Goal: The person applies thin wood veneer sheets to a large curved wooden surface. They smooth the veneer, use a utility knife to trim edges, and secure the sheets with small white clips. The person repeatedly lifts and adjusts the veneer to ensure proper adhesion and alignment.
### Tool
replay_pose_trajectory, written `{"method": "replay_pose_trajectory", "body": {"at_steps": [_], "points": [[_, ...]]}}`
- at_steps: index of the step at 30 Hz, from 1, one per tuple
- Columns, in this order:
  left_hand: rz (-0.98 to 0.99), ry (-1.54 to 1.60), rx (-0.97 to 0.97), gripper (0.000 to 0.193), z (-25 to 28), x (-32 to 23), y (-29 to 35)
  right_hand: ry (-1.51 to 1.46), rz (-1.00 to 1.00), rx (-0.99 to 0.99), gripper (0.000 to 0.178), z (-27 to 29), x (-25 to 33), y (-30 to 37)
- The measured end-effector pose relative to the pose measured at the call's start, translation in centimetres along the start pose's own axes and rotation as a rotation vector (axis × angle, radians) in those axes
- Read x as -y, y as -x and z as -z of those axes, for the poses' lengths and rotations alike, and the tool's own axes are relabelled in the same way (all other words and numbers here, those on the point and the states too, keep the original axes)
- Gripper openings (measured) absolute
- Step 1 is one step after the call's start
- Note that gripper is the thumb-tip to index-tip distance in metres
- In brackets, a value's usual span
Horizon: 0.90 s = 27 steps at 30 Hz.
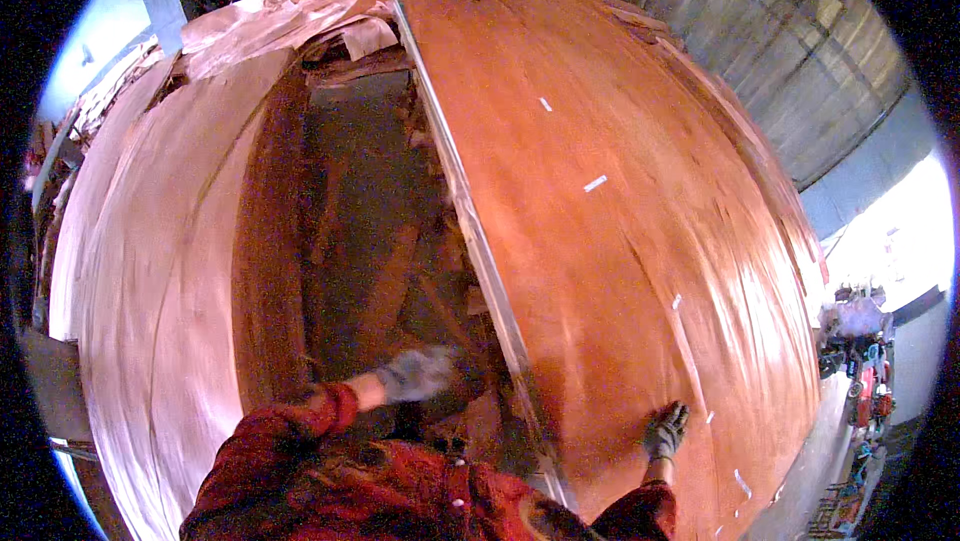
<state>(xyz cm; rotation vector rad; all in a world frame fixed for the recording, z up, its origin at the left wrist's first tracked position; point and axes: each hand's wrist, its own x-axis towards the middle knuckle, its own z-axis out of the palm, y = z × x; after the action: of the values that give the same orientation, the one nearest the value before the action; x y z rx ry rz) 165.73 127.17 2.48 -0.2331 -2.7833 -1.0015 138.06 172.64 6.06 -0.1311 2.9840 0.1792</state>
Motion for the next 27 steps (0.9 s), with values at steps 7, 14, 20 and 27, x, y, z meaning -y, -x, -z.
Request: {"method": "replay_pose_trajectory", "body": {"at_steps": [7, 14, 20, 27], "points": [[1.330, 0.060, -0.021, 0.053, 9.0, 8.6, 21.7, -0.027, -0.037, 0.072, 0.064, -2.9, -3.1, -3.8], [0.472, -0.329, 0.355, 0.027, 0.5, 15.2, 29.9, 0.249, -0.042, 0.356, 0.050, 0.9, -4.2, -8.7], [0.996, -0.023, 0.327, 0.023, 6.3, 24.4, 26.7, 0.033, 0.093, -0.198, 0.041, 8.7, 19.3, -14.4], [0.934, -0.282, 0.218, 0.025, 13.7, 28.3, 29.6, -0.410, 0.611, -0.312, 0.037, 9.6, 48.9, -23.9]]}}
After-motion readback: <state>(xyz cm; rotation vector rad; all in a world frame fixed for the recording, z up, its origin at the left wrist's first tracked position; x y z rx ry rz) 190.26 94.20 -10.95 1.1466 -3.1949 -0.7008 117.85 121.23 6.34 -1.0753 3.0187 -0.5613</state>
